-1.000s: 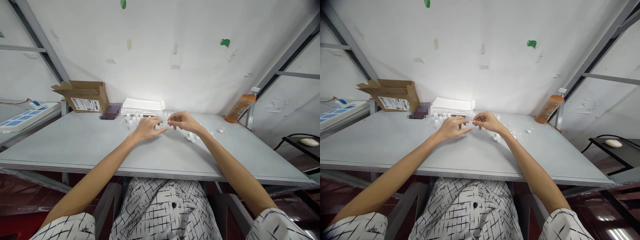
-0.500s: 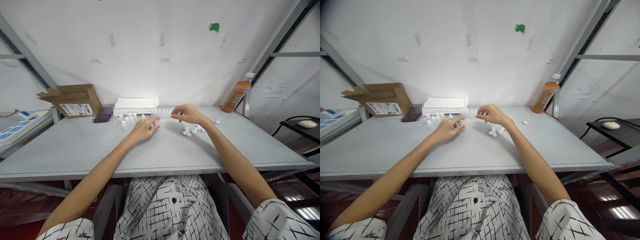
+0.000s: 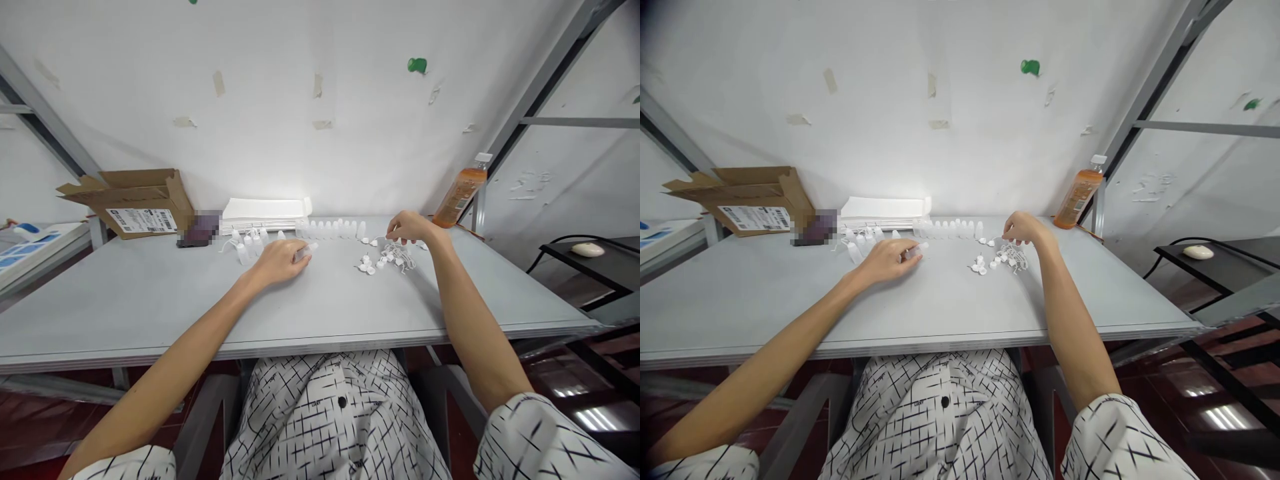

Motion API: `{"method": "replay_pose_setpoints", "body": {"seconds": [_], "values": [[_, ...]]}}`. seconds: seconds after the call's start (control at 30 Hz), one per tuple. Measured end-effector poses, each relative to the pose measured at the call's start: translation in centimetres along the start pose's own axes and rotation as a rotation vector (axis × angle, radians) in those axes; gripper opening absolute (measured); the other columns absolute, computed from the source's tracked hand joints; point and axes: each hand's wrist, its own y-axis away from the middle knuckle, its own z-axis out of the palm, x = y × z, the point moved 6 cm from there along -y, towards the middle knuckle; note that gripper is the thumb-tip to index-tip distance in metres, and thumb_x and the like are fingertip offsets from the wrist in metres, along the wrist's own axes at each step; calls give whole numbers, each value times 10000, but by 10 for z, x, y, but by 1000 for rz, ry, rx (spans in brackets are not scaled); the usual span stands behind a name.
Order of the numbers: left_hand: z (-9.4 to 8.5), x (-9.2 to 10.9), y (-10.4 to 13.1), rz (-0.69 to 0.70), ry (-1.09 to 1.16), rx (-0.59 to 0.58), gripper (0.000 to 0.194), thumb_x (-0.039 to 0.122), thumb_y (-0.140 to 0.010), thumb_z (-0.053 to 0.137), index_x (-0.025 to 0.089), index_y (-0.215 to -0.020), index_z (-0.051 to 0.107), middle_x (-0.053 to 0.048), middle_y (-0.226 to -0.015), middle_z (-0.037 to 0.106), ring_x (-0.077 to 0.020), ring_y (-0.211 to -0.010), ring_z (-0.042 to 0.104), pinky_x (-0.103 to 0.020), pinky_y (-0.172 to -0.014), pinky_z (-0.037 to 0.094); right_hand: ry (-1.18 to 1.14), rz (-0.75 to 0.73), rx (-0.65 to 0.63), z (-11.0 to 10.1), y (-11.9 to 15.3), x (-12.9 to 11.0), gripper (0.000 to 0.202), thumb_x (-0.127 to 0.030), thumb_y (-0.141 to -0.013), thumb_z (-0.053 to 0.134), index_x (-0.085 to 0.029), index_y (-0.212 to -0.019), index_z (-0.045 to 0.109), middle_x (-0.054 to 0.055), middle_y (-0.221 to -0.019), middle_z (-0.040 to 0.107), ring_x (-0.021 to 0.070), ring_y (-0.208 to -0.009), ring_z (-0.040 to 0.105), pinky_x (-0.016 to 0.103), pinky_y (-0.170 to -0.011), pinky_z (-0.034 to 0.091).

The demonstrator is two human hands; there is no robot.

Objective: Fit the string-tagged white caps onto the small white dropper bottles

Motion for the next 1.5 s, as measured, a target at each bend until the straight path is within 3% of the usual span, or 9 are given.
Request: {"method": "replay_pose_setpoints", "body": {"seconds": [0.13, 0.27, 0.4, 0.6, 0.73, 0.83, 1.0, 1.13, 1.5], "values": [[-1, -1, 0, 9, -4, -2, 242, 364, -876, 507, 192, -842, 674, -71, -802, 721, -225, -709, 627, -321, -604, 387, 79, 59, 18, 0, -2, 6, 60, -167, -744, 704, -154, -692, 731, 74, -724, 743, 174, -626, 680, 251, -535, 482], [0, -1, 0, 22, 27, -23, 248, 367, -892, 500, 196, -856, 676, -60, -803, 722, -218, -708, 628, -315, -606, 390, 178, 100, 191, -5, -7, 10, 153, -213, -776, 696, -192, -901, 783, 40, -638, 721, 217, -777, 712, 273, -664, 482], [0, -2, 0, 28, 33, -21, 237, 366, -892, 512, 199, -881, 680, -60, -834, 734, -220, -710, 631, -317, -611, 390, 219, 66, 252, 3, -15, 7, 191, -325, -806, 708, -199, -921, 793, 83, -851, 774, 247, -897, 704, 292, -697, 460], [2, -3, 0, 16, 36, -34, 251, 369, -889, 519, 194, -911, 698, -67, -834, 737, -230, -717, 635, -325, -620, 389, 224, 75, 255, 12, -21, 8, 184, -159, -778, 648, -192, -893, 789, 102, -962, 777, 248, -926, 699, 290, -694, 456], [1, -3, 0, 22, 37, -34, 282, 379, -897, 513, 191, -948, 716, -67, -844, 740, -230, -723, 638, -331, -631, 414, 188, 111, 366, 1, -16, 8, 264, -136, -782, 613, -190, -976, 784, 131, -1004, 770, 290, -993, 696, 328, -747, 491], [1, -3, 1, 7, 43, -24, 339, 378, -904, 508, 193, -1094, 720, -66, -892, 753, -233, -749, 654, -336, -663, 450, 24, 86, 443, -5, -11, 4, 251, -119, -777, 614, -176, -957, 780, 114, -850, 768, 280, -949, 713, 318, -744, 515], [4, -3, 1, -19, 52, -28, 455, 386, -928, 471, 182, -1290, 656, -56, -847, 738, -231, -744, 650, -342, -699, 473, -542, -108, 412, -5, -3, -15, 85, -119, -774, 636, -108, -814, 710, 108, -768, 737, 174, -601, 698, 229, -495, 502], [8, -1, 1, -19, 88, -73, 493, 404, -934, 459, 145, -1315, 636, -73, -875, 728, -236, -778, 649, -351, -721, 468, -801, -178, 385, -3, 5, -28, 37, -98, -757, 664, -108, -721, 666, 111, -711, 723, 157, -515, 676, 224, -436, 505], [11, 5, 0, -66, 356, -97, 498, 450, -905, 509, 128, -1262, 642, -57, -816, 706, -200, -723, 623, -336, -723, 466, -938, -456, 71, 20, 31, -91, 271, -336, -712, 827, -133, -790, 665, 116, -828, 738, 170, -601, 696, 212, -429, 451]]}}
